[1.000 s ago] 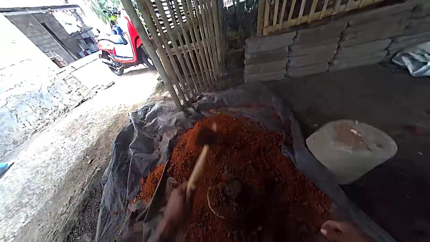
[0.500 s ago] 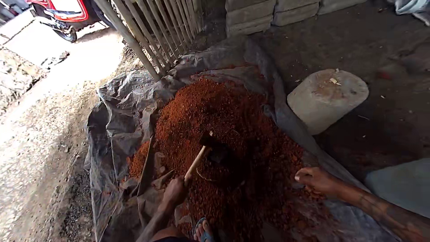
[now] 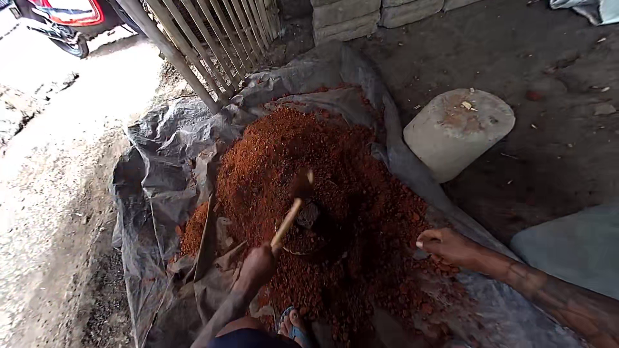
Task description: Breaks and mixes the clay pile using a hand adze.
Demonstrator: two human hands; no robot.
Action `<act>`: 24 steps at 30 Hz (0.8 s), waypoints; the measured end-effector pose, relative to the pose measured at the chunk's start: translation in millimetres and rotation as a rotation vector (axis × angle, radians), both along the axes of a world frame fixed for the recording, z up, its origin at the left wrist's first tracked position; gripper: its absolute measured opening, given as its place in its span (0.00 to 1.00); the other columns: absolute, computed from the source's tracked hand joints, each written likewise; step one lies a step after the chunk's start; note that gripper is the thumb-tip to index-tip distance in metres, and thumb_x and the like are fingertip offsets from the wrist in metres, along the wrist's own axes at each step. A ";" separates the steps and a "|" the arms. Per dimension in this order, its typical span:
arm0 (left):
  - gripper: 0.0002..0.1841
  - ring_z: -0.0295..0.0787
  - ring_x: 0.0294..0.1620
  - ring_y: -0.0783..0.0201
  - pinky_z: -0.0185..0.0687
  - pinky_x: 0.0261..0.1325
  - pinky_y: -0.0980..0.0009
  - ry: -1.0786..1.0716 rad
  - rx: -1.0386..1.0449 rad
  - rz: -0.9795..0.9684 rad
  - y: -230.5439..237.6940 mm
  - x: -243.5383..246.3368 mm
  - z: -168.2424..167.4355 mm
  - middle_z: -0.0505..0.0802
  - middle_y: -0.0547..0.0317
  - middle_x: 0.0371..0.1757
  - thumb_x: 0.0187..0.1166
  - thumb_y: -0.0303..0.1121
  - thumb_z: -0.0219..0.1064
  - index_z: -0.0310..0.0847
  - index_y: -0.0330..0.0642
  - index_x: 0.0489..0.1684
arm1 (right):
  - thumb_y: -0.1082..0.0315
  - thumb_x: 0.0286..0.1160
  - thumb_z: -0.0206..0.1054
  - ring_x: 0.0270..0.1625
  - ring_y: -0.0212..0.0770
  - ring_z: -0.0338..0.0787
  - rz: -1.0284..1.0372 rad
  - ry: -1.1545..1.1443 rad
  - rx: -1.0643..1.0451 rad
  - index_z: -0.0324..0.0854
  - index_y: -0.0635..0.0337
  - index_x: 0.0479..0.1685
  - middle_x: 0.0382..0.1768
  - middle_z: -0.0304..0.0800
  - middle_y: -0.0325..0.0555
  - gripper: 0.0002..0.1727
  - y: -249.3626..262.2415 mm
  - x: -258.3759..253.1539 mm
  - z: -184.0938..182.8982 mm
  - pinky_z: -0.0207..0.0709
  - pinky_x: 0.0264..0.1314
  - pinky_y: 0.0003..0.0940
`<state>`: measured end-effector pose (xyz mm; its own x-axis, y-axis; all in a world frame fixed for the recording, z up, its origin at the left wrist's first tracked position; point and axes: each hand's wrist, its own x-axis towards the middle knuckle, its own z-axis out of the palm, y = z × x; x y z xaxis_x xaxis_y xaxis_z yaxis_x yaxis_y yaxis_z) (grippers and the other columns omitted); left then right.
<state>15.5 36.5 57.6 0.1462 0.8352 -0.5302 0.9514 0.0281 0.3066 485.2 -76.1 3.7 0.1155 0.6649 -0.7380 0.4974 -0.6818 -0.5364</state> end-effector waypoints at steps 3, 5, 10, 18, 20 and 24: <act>0.32 0.90 0.50 0.42 0.82 0.54 0.38 0.133 -0.137 -0.034 12.7 1.1 -11.5 0.91 0.41 0.44 0.92 0.59 0.42 0.84 0.39 0.49 | 0.59 0.88 0.65 0.37 0.47 0.88 -0.005 -0.006 -0.006 0.82 0.65 0.62 0.46 0.89 0.58 0.18 -3.9 3.1 0.6 0.84 0.44 0.45; 0.32 0.91 0.48 0.41 0.82 0.53 0.37 0.110 -0.047 -0.047 21.7 1.3 27.0 0.91 0.40 0.42 0.92 0.58 0.43 0.85 0.38 0.49 | 0.60 0.87 0.65 0.37 0.47 0.89 -0.022 -0.008 -0.011 0.82 0.65 0.62 0.46 0.89 0.58 0.18 -9.2 5.9 -0.3 0.84 0.44 0.46; 0.36 0.72 0.12 0.72 0.73 0.16 0.69 -0.588 0.611 -0.077 25.3 -8.7 104.9 0.75 0.71 0.14 0.86 0.70 0.40 0.79 0.47 0.31 | 0.62 0.88 0.64 0.34 0.45 0.87 -0.033 -0.004 -0.031 0.82 0.67 0.62 0.40 0.88 0.56 0.17 -15.0 9.9 -2.8 0.84 0.43 0.44; 0.33 0.85 0.24 0.56 0.84 0.32 0.53 -0.273 0.236 -0.043 -25.4 -19.3 15.0 0.86 0.51 0.24 0.87 0.59 0.47 0.85 0.34 0.45 | 0.60 0.88 0.64 0.38 0.48 0.88 -0.029 -0.007 -0.040 0.82 0.65 0.62 0.46 0.88 0.59 0.17 -8.9 5.8 0.0 0.84 0.46 0.46; 0.32 0.91 0.48 0.42 0.83 0.54 0.40 0.093 -0.148 -0.051 -22.0 -16.6 -15.6 0.91 0.41 0.42 0.91 0.59 0.45 0.83 0.37 0.55 | 0.59 0.88 0.64 0.38 0.48 0.88 -0.011 -0.006 -0.049 0.82 0.65 0.63 0.46 0.88 0.59 0.18 -11.2 4.2 -2.3 0.84 0.47 0.46; 0.31 0.91 0.47 0.40 0.82 0.52 0.36 0.163 -0.006 -0.088 0.6 -19.1 33.7 0.92 0.41 0.41 0.91 0.58 0.47 0.85 0.38 0.49 | 0.59 0.89 0.63 0.40 0.49 0.89 -0.003 -0.012 -0.026 0.82 0.64 0.62 0.47 0.88 0.59 0.18 -11.6 3.5 5.0 0.84 0.49 0.48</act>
<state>-3.6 37.1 91.2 0.1298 0.8195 -0.5581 0.9874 -0.0557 0.1478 488.7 -87.7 8.6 0.1263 0.6448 -0.7538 0.5019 -0.6970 -0.5121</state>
